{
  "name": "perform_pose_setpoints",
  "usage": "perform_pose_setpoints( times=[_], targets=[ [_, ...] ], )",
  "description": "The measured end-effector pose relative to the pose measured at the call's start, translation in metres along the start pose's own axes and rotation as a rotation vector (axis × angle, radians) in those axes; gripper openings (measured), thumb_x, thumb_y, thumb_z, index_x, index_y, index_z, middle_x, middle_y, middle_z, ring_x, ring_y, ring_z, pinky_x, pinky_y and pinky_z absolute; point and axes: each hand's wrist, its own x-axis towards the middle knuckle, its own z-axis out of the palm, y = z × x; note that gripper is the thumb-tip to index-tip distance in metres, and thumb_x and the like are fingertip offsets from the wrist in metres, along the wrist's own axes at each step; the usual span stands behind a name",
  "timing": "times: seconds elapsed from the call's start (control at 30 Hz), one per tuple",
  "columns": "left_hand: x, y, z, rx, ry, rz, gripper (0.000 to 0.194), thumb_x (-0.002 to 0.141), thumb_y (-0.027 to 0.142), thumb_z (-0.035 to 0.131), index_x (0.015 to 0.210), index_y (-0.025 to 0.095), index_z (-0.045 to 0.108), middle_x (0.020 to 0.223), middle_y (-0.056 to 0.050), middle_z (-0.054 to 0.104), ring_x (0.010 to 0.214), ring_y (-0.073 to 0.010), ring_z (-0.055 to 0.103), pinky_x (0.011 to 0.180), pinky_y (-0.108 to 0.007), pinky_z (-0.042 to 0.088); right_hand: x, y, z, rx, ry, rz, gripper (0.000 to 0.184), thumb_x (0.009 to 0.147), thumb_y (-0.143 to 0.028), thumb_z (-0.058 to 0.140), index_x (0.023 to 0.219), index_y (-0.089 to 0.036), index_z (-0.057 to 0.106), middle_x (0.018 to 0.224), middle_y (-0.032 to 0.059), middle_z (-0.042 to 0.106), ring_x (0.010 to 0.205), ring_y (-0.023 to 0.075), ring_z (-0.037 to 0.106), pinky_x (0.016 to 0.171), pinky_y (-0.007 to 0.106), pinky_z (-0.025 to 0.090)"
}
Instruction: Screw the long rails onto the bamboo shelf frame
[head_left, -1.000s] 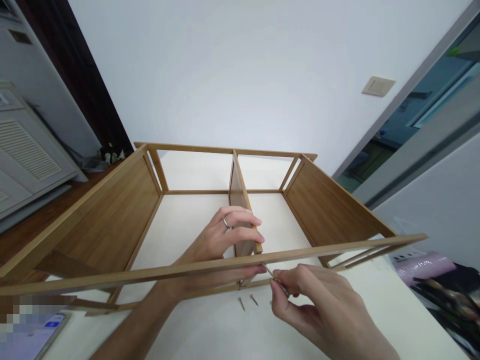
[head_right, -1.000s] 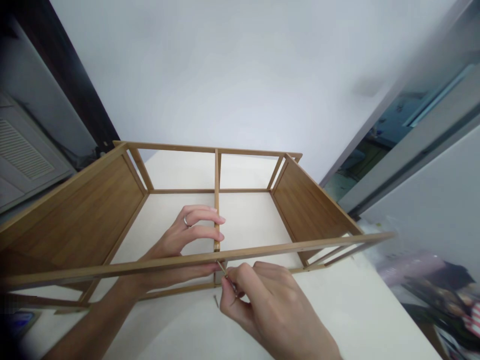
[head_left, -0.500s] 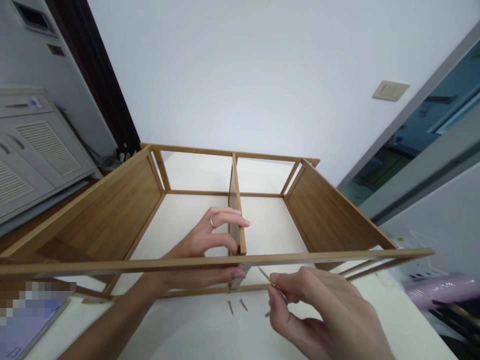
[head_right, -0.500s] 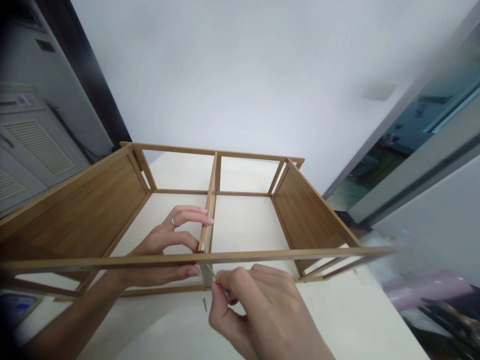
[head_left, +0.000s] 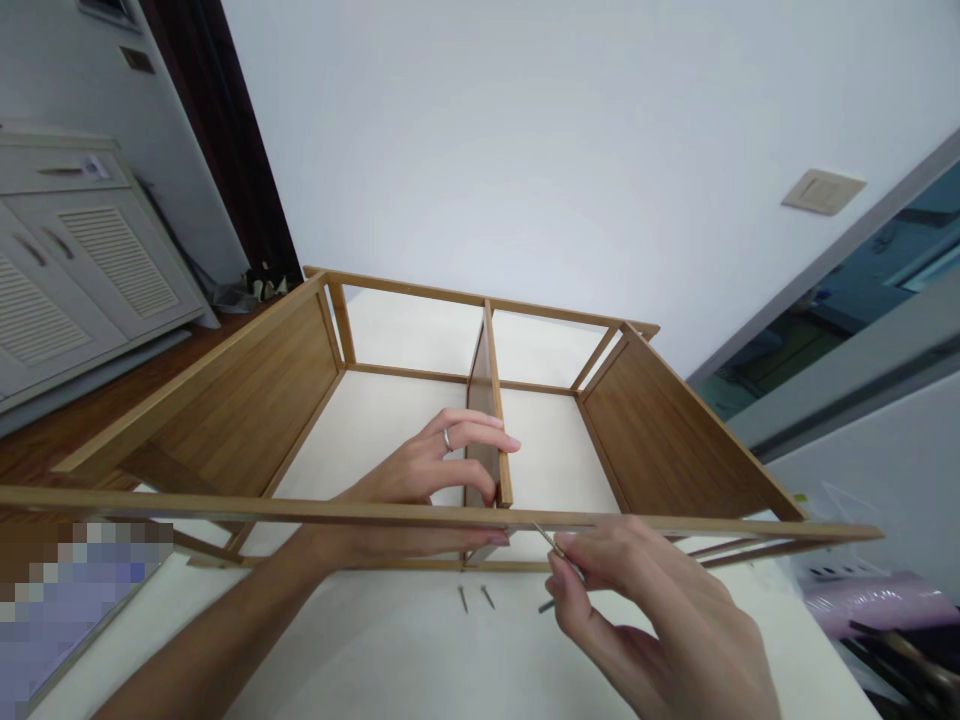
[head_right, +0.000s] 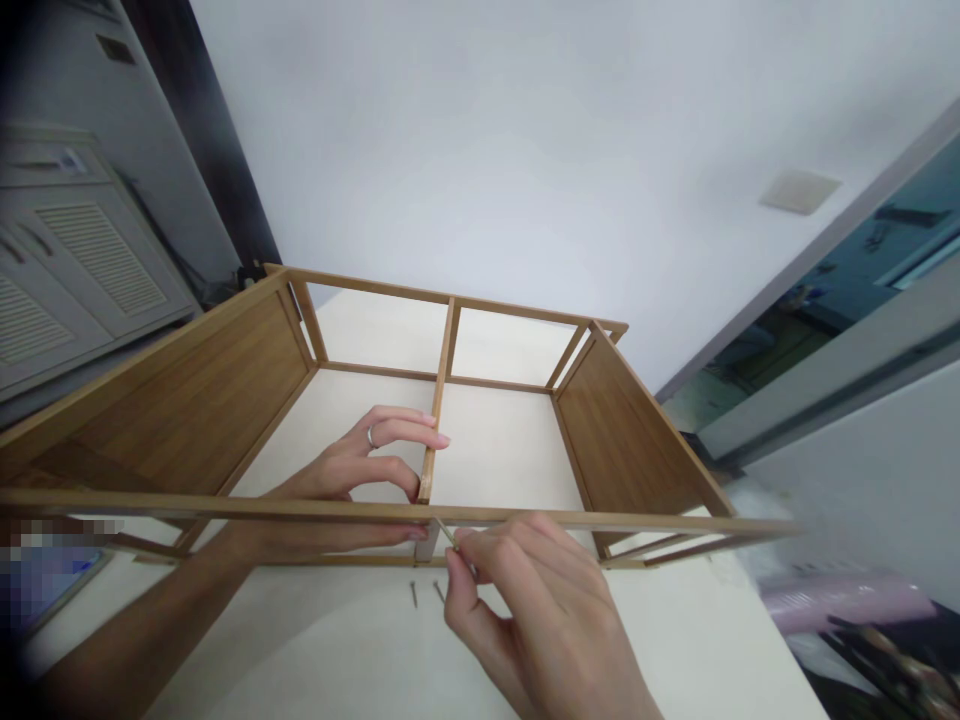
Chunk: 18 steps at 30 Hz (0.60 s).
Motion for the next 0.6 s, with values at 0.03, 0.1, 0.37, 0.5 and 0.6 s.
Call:
perform_pose_setpoints(
  times=[0.03,0.1,0.37,0.5,0.6],
  targets=[
    [-0.001,-0.001,0.000,-0.002,0.002,0.001,0.017,0.086,0.031,0.084,0.088,0.022,0.070,0.134,-0.010,0.071,0.136,-0.0280,0.057,0.114,-0.043,0.051,0.001,-0.001,0.002,0.013,0.030,-0.021,0.015,0.094,-0.007,0.063,0.099,-0.021,0.062,0.076,-0.0039,0.073,0.062,0.0100,0.070,0.076,0.027,0.063],
    [-0.002,-0.004,0.002,-0.004,0.006,0.015,0.017,0.087,0.032,0.083,0.090,0.022,0.069,0.136,-0.010,0.070,0.138,-0.0278,0.056,0.115,-0.043,0.051,0.004,-0.002,0.006,0.034,0.062,-0.052,0.020,0.091,-0.004,0.064,0.102,-0.021,0.063,0.081,-0.0032,0.077,0.070,0.0119,0.075,0.100,0.038,0.063],
    [-0.005,-0.012,0.008,-0.021,0.047,0.061,0.026,0.090,0.046,0.080,0.093,0.023,0.067,0.136,-0.010,0.070,0.136,-0.0281,0.058,0.114,-0.042,0.051,0.000,-0.003,0.011,0.030,-0.002,-0.026,0.016,0.092,-0.009,0.067,0.101,-0.022,0.064,0.083,-0.0023,0.079,0.081,0.0187,0.081,0.096,0.033,0.068],
    [-0.003,-0.013,0.011,-0.060,0.101,0.083,0.028,0.092,0.045,0.078,0.095,0.021,0.064,0.132,-0.011,0.072,0.134,-0.0270,0.059,0.112,-0.040,0.052,0.003,-0.005,0.012,0.047,-0.016,-0.047,0.021,0.089,-0.004,0.067,0.097,-0.023,0.061,0.076,-0.0053,0.075,0.070,0.0136,0.076,0.097,0.034,0.067],
    [-0.001,-0.012,0.010,-0.059,0.111,0.086,0.026,0.091,0.040,0.080,0.098,0.021,0.063,0.129,-0.010,0.074,0.132,-0.0260,0.061,0.110,-0.039,0.054,0.007,-0.011,0.013,-0.015,-0.023,-0.052,0.025,0.087,0.000,0.064,0.095,-0.023,0.059,0.072,-0.0066,0.071,0.056,0.0097,0.066,0.080,0.031,0.066]
  ],
)
